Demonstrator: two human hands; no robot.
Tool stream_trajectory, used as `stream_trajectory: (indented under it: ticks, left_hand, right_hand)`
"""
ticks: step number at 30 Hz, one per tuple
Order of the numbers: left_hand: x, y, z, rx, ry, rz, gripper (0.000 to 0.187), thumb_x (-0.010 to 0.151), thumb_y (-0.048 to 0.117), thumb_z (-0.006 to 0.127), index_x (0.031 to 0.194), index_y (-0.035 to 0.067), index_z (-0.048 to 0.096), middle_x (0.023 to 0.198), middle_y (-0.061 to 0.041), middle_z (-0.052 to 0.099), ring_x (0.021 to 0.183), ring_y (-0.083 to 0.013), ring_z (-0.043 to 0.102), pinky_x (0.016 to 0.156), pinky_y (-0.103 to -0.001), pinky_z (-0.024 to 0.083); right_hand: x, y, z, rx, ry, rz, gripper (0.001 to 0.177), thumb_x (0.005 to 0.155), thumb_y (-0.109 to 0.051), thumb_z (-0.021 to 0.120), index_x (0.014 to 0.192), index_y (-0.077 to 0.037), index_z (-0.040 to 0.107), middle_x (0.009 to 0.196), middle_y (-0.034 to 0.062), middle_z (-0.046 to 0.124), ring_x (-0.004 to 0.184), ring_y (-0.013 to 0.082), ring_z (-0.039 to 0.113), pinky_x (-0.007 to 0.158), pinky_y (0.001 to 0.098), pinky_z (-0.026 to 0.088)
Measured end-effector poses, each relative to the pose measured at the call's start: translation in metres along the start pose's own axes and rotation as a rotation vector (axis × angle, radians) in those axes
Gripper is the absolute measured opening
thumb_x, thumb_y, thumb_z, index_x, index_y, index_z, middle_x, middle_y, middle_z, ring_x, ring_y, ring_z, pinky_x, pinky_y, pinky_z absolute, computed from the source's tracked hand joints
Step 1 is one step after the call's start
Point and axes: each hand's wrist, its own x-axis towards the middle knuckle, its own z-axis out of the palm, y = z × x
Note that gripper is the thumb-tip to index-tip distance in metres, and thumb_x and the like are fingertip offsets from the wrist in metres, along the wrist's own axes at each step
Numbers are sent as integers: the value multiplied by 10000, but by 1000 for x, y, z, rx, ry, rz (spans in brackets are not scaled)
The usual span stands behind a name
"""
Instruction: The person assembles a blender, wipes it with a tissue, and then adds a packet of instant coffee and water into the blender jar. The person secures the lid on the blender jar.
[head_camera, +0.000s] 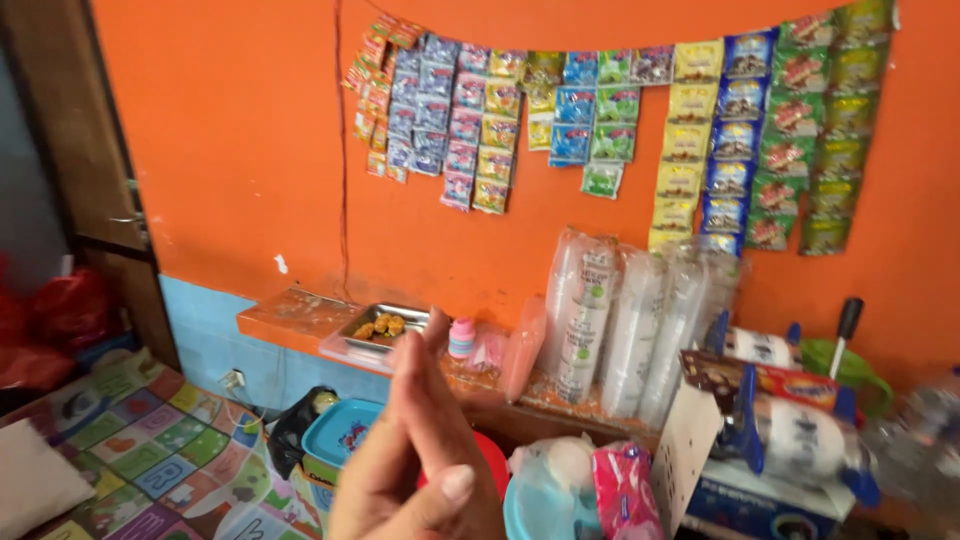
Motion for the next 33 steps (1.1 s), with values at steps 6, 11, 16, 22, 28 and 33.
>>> stream_trajectory:
  ticks: [6,11,16,22,28,33]
  left_hand:
    - [-19,33,-142,-18,-246,26,464,1063,261,591,1305,-131,645,1364,-263,677,1459,-456,500,1266,-563,262]
    - [-37,9,-168,-598,-176,178,463,1193,292,465,1052,-70,716,1076,-166,749,1291,-322,618,1287,-491,327]
    - [-48,-48,-151,-1138,-73,180,382,1199,343,438,1065,27,604,970,-121,715,1135,-244,629,1246,-406,323]
    - [-45,-74,-157,-1307,-136,-71,473,1061,444,503,1183,-13,522,992,-94,653,1029,-202,630,1146,-340,358]
    - [-50,-49,-148,-1472,73,-544,681,972,524,507,1107,-143,542,940,-94,626,955,-119,623,1097,-271,351]
    - [-38,-1,-148,-1340,315,-684,782,1024,561,386,878,-182,579,835,-145,618,898,-171,610,1186,-323,279]
  right_hand:
    - [13,-2,90,-204,17,-66,424,1091,-241,523,1455,-89,368,1582,130,383,1486,321,390,1251,575,322]
    - [7,-6,136,-312,24,-70,388,1066,-222,567,1399,-93,415,1533,118,433,1439,308,437,1229,578,360]
    - [-6,-8,124,-496,66,-39,352,1041,-203,610,1343,-97,463,1484,105,484,1391,295,485,1207,580,399]
    - [-14,1,134,-657,221,-78,311,1011,-180,662,1276,-102,519,1425,90,544,1334,279,542,1180,583,444]
    - [-7,31,161,-843,456,-242,271,981,-157,714,1208,-107,576,1366,75,605,1277,263,598,1153,586,490]
    - [-11,28,159,-772,399,-164,258,972,-107,732,1190,-87,596,1314,88,648,1231,290,629,1123,603,502]
